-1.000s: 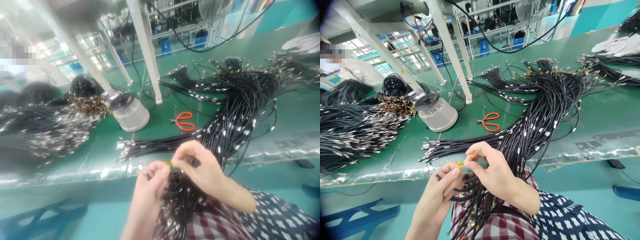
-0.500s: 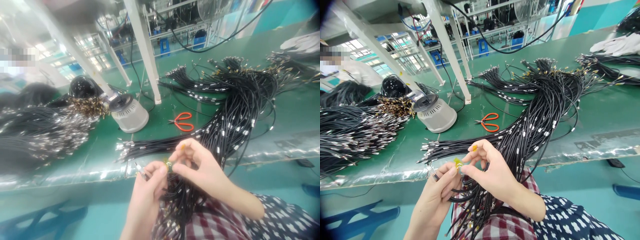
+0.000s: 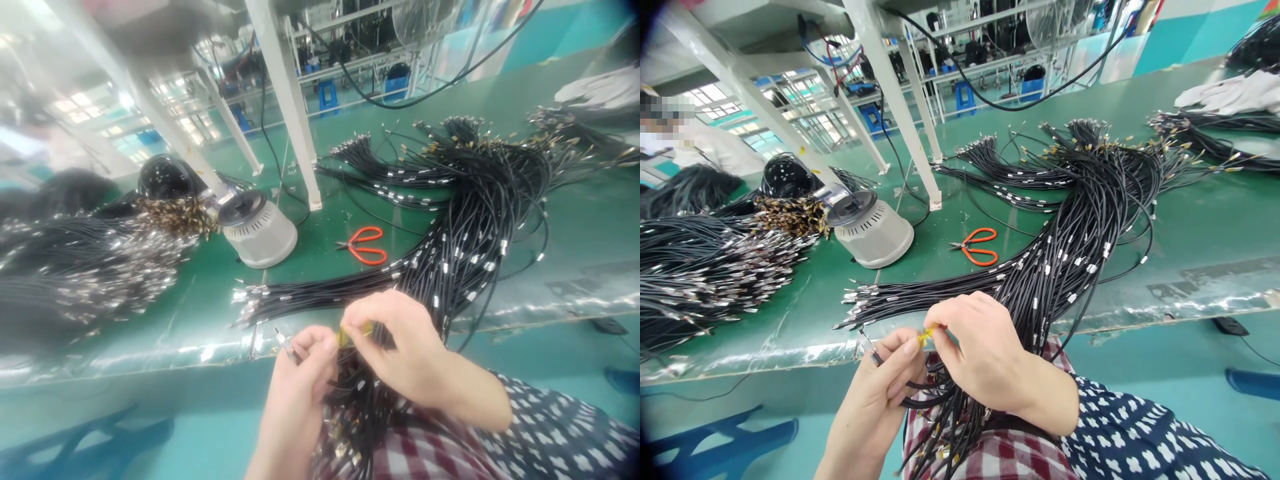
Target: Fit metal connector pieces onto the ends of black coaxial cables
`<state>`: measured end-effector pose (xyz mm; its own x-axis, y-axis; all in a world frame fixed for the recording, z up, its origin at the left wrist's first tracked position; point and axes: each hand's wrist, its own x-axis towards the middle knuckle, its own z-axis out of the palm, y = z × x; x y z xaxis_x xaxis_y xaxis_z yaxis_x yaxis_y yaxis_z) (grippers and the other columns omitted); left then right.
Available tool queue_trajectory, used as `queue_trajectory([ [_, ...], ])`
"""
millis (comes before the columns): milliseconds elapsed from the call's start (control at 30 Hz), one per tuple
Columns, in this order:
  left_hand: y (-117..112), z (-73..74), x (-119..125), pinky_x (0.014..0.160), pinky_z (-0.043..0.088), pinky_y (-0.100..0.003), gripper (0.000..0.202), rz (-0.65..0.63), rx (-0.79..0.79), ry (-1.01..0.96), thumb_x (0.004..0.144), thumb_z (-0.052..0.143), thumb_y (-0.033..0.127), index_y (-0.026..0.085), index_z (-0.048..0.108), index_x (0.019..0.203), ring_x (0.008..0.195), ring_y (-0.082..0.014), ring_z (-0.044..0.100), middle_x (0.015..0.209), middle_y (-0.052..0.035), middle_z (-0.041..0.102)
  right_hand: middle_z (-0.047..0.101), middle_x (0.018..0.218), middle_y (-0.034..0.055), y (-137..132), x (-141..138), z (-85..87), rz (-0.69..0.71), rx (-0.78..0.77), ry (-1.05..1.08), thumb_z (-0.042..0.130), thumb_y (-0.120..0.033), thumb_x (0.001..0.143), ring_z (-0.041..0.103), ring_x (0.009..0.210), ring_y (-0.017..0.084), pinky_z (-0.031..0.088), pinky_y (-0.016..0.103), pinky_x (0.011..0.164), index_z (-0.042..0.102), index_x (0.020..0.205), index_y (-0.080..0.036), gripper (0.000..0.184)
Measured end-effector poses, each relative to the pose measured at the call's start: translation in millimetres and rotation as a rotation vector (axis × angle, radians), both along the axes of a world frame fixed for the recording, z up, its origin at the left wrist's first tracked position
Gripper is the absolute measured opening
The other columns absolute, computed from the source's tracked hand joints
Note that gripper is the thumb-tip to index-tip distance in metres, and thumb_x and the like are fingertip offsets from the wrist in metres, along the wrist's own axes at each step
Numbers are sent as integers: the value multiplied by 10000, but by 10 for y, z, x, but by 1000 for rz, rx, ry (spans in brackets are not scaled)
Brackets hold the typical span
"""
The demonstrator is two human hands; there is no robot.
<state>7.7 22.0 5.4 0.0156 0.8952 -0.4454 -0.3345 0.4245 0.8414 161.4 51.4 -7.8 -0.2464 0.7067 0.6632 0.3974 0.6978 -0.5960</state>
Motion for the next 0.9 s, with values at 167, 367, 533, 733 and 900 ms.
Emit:
queue_trajectory([
  [167,-17,7,-15,458,184,-210,294,-16,38,-25,696,792,365,164,599,603,439,-59,171,395,112,270,696,827,-2,249,103,-43,-155,-14,66,616,-76,820,652,752,156,462,310,724,564,858,-222,159],
  [367,-31,-4,-22,449,179,-205,265,13,17,-56,749,759,343,161,609,629,440,-57,150,419,112,275,655,830,-20,500,376,37,-158,-752,918,739,-258,759,662,741,135,463,225,598,530,961,-239,291],
  [533,-52,-22,10,475,264,-187,220,123,1,-34,745,768,346,163,653,705,445,-58,202,407,111,296,645,964,14,188,166,92,119,-978,799,684,-308,823,691,807,163,487,265,676,518,1024,-236,270],
  [733,-70,-12,63,458,248,-176,254,200,57,81,708,793,388,151,704,733,470,-59,238,435,94,321,583,1035,-6,-63,-29,159,203,-917,651,682,-178,801,678,882,158,509,322,811,465,1072,-280,362],
  [900,-84,28,115,430,219,-159,278,230,63,106,685,805,408,149,741,763,474,-50,216,467,88,333,580,1018,-12,-132,-168,105,45,-736,673,716,-121,745,678,835,148,531,320,799,485,1033,-279,401],
])
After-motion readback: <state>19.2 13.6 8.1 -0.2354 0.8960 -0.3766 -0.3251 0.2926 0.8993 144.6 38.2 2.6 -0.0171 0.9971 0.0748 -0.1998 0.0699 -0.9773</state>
